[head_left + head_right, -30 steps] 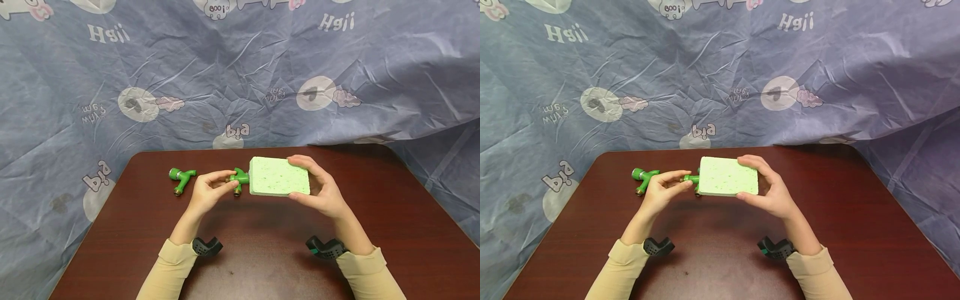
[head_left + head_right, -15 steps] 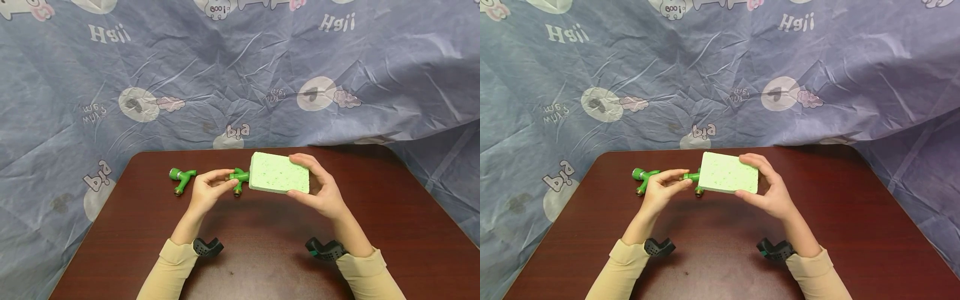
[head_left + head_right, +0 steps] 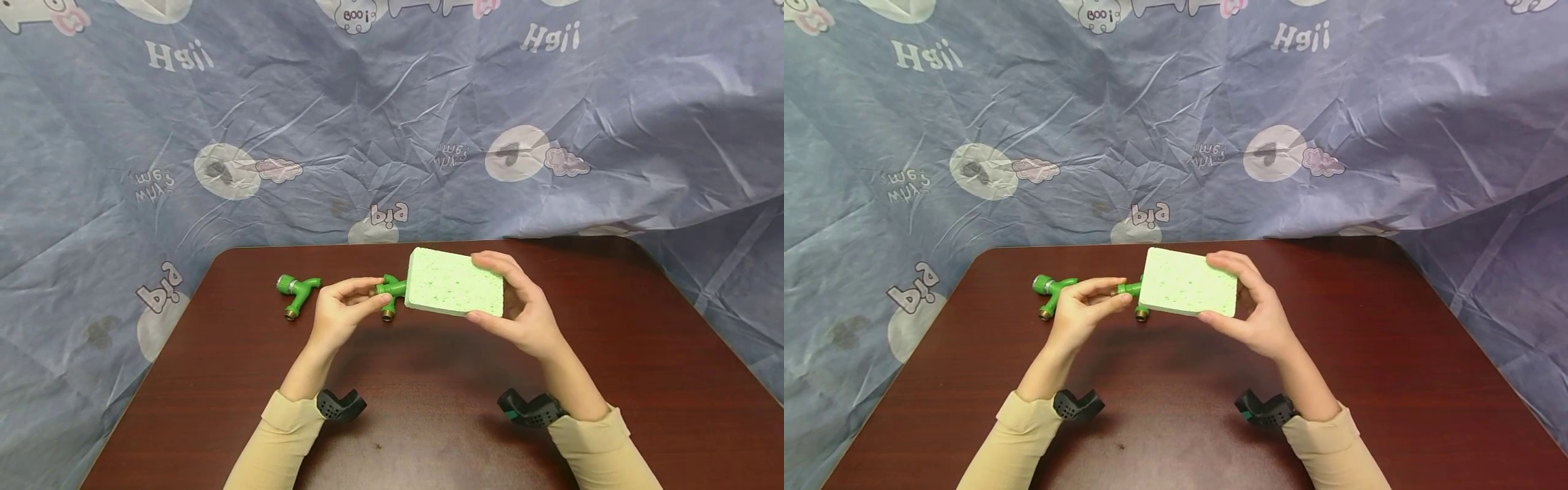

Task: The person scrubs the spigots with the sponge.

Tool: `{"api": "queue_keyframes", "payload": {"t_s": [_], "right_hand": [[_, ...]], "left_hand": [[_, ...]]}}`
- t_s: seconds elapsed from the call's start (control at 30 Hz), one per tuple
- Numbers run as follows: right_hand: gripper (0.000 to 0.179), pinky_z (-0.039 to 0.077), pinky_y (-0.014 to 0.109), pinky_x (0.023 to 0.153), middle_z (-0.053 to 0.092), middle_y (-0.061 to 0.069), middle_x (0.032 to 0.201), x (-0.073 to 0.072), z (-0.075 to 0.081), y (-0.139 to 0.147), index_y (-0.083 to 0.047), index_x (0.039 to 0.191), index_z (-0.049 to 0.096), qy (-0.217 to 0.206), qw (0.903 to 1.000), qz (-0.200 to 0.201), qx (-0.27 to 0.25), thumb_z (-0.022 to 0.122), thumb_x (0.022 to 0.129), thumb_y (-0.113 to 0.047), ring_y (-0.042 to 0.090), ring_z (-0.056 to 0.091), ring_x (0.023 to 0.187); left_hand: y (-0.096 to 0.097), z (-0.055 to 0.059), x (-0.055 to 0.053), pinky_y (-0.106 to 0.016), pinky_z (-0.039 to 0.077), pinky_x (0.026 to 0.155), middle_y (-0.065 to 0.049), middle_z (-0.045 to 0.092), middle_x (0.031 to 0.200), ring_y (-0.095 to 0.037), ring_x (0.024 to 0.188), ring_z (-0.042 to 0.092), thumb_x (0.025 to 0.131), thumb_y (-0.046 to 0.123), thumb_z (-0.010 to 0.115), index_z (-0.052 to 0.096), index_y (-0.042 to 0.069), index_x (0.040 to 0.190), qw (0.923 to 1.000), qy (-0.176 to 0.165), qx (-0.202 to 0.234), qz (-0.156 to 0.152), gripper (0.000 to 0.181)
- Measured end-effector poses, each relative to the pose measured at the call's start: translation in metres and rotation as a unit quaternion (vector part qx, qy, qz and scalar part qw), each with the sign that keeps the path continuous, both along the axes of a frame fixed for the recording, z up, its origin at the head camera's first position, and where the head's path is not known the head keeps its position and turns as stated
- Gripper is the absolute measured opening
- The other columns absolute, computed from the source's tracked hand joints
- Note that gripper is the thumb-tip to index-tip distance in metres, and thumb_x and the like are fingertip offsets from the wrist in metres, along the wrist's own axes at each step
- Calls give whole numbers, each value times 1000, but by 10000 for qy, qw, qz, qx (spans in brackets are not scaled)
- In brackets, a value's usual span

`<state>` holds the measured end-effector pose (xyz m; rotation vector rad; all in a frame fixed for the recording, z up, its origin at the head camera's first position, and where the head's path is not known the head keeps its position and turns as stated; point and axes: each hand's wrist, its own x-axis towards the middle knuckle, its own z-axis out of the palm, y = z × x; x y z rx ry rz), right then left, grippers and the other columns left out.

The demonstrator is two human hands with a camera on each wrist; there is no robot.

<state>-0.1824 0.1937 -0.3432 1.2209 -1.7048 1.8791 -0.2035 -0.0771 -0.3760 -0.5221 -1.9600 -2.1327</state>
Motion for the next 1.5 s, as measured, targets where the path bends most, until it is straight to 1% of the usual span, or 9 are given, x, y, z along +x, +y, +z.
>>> {"api": "queue_keyframes", "payload": {"t_s": [0.33, 0.37, 0.53, 0.8, 1.07, 1.13, 1.33, 1.4, 1.5], "right_hand": [[72, 47, 27, 84, 41, 26, 129, -2, -4, 4, 16, 125, 46, 242, 9977, 255, 580, 70, 58, 26, 30, 42, 118], [72, 47, 27, 84, 42, 25, 128, 0, -2, 3, 15, 125, 47, 221, 9972, 266, 656, 70, 57, 27, 30, 43, 117], [71, 49, 24, 80, 42, 26, 126, 0, -3, -1, 13, 124, 48, 4, 9944, 173, 1043, 72, 58, 26, 27, 46, 114], [65, 47, 21, 82, 42, 31, 122, 6, 4, -13, 17, 120, 48, -153, 9921, -255, 1221, 71, 59, 27, 23, 47, 112], [65, 47, 20, 84, 42, 32, 120, 7, 2, -18, 18, 119, 48, -163, 9927, -325, 1148, 70, 59, 28, 22, 47, 112], [65, 47, 20, 84, 43, 32, 121, 7, 2, -19, 18, 119, 48, -153, 9932, -340, 1107, 70, 58, 28, 22, 47, 113], [65, 47, 20, 85, 43, 31, 121, 9, 0, -24, 17, 119, 49, -122, 9927, -461, 1109, 71, 59, 27, 21, 47, 113], [65, 47, 20, 85, 43, 31, 121, 10, -1, -25, 17, 119, 49, -121, 9922, -478, 1143, 72, 60, 26, 20, 48, 113], [64, 47, 20, 84, 43, 30, 121, 9, 0, -24, 16, 119, 49, -117, 9915, -447, 1213, 72, 60, 25, 21, 48, 112]], "left_hand": [[1, 3, 1, -30, 58, 64, -9, 68, 80, -15, 65, 67, 74, -3, 77, 69, -9, 101, 9996, -44, 166, 241, 29], [1, 0, -1, -31, 58, 64, -8, 68, 79, -15, 65, 67, 73, -3, 77, 69, -9, 101, 9994, -33, 248, 247, 29], [1, 0, -1, -32, 58, 64, -3, 66, 76, -13, 65, 67, 74, -7, 75, 65, -14, 102, 9982, -11, 553, 250, 30], [3, 2, 0, -33, 58, 65, -3, 65, 75, -14, 66, 67, 76, -10, 72, 62, -17, 103, 9965, -38, 836, 66, 31], [2, 2, 0, -52, 53, 72, -4, 67, 78, -15, 70, 68, 77, -11, 69, 59, -20, 107, 9953, -121, 905, -314, 33], [1, 2, 1, -49, 54, 73, -4, 68, 81, -15, 71, 68, 78, -12, 68, 59, -19, 108, 9953, -118, 854, -429, 33], [-3, 4, 2, -29, 57, 70, -1, 69, 88, -13, 75, 67, 79, -11, 67, 58, -18, 111, 9963, -11, 635, -581, 34], [-4, 5, 3, -30, 57, 71, -1, 69, 90, -14, 75, 67, 79, -11, 67, 58, -18, 111, 9961, 8, 648, -599, 34], [-5, 6, 3, -38, 57, 73, -3, 69, 90, -17, 76, 68, 79, -12, 66, 56, -19, 112, 9948, 19, 777, -658, 35]]}}
